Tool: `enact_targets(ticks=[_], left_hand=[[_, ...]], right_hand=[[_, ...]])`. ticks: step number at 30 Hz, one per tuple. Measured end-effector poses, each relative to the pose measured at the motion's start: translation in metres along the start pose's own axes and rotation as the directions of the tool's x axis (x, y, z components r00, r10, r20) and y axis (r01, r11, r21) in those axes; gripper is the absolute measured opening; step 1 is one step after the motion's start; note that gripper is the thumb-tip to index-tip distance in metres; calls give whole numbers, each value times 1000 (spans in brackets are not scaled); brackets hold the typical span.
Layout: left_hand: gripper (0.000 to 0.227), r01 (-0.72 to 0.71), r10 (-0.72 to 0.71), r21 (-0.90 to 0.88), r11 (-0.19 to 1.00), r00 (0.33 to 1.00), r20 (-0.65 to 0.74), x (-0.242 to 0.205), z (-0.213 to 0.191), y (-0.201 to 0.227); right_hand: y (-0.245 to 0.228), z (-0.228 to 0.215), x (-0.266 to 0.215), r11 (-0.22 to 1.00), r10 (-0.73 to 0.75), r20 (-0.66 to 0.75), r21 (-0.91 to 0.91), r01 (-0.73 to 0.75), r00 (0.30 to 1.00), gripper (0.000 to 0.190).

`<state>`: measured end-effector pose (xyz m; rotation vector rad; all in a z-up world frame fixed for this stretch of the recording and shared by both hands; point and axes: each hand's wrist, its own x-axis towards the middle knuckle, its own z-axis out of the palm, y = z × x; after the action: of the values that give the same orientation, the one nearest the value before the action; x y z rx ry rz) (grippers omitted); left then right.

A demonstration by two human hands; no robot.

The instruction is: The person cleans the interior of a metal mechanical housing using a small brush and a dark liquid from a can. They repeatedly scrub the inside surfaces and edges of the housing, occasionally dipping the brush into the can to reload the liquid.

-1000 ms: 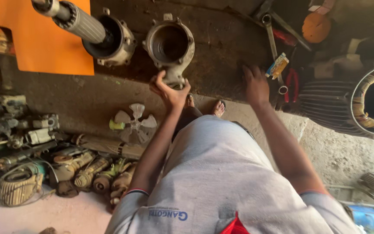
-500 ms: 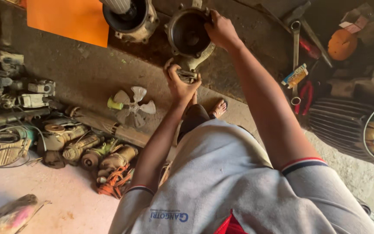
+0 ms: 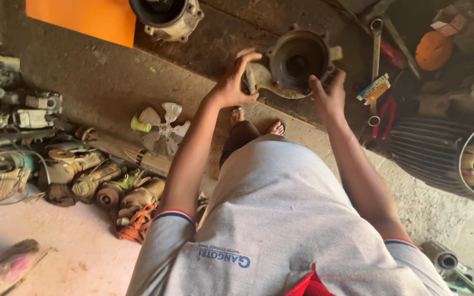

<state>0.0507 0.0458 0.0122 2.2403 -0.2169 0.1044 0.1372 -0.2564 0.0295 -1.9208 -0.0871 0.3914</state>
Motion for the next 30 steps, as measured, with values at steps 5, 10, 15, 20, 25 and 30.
enact_targets(ticks=[5,10,15,20,25,30], left_hand=[[122,44,-45,6,999,986,159,36,-12,-2],[126,-86,88,-40,996,995,55,34,-28,-4],[114,20,-23,-46,999,998,-62,4,-34,4],[29,-1,2,8,1000,988,-154,-57,-80,-10],[10,66,-85,-55,996,766,-637,-125,-166,-68],[59,375,-400,-277,885,304,-865,-152,-289,-198]], right_hand=[[11,-14,-9,979,20,-76,-201,-35,997,50],[10,-19,-14,987,66,-57,-142,-74,996,37],[-7,-21,-48,989,-124,-164,-98,110,979,35],[-29,-3,-83,935,-210,-244,-334,121,947,31],[-23,8,-99,890,-212,-283,-450,65,935,28],[-21,12,-94,850,-244,-292,-523,59,925,22]])
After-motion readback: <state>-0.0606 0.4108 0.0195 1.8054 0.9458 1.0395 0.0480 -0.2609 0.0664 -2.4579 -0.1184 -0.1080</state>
